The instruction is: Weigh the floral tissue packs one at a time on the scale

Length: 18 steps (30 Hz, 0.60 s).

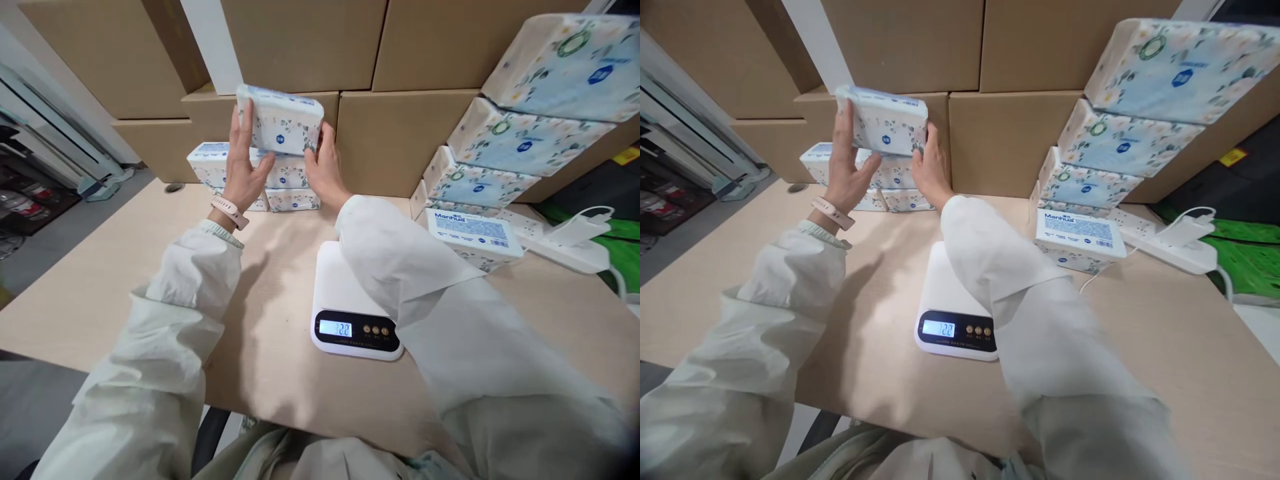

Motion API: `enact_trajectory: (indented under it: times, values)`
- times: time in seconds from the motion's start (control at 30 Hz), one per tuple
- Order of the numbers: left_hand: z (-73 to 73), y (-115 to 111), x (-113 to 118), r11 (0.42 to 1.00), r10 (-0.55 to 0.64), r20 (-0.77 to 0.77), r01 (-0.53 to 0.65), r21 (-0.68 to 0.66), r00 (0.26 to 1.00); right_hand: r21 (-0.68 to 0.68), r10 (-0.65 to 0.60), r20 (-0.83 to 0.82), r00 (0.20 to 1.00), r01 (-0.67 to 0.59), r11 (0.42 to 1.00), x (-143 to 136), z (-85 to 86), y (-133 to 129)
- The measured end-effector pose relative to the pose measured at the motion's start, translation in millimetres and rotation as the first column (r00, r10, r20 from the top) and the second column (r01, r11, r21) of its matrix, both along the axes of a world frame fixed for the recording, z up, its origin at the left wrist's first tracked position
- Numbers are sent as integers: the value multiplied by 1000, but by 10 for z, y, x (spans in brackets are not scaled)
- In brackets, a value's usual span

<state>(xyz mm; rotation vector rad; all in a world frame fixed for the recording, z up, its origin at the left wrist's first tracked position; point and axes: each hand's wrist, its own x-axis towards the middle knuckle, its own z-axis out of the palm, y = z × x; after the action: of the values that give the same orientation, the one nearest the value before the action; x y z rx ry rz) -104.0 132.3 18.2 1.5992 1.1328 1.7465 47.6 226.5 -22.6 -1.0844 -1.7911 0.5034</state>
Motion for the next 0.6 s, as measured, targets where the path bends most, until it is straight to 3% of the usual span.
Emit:
enact_trajectory:
  times: [0.1, 0.17, 0.27, 0.33, 0.4, 0.47, 0.53, 0.6]
  values:
    - [-293, 160, -135, 999, 35, -121, -36, -9, 992, -16, 20, 79, 997, -19, 1000, -5, 14, -12]
    - [-371, 176, -153, 994, 89, -192, -101, -52, 977, -9, 53, 114, 992, -53, 999, 75, 30, -56]
    - [-301, 61, -43, 974, 188, -334, -218, -55, 924, 45, 141, 155, 978, -150, 988, 448, 66, -303]
    - [-185, -89, 131, 973, 210, -316, -229, -23, 925, 159, 192, 168, 967, -219, 963, 899, 73, -598]
    - [-59, -270, 382, 991, 83, -157, -97, -88, 984, 301, 132, 166, 977, -177, 937, 1468, 30, -931]
    - [42, -441, 688, 946, -182, 96, 201, -254, 979, 404, -18, 148, 989, -44, 914, 2073, -88, -1222]
    - [90, -550, 1019, 778, -389, 322, 495, -386, 863, 541, -218, 58, 974, 153, 827, 2618, -276, -1425]
    - [64, -563, 1351, 622, -472, 446, 646, -441, 760, 535, -410, -102, 906, 397, 745, 3033, -496, -1537]
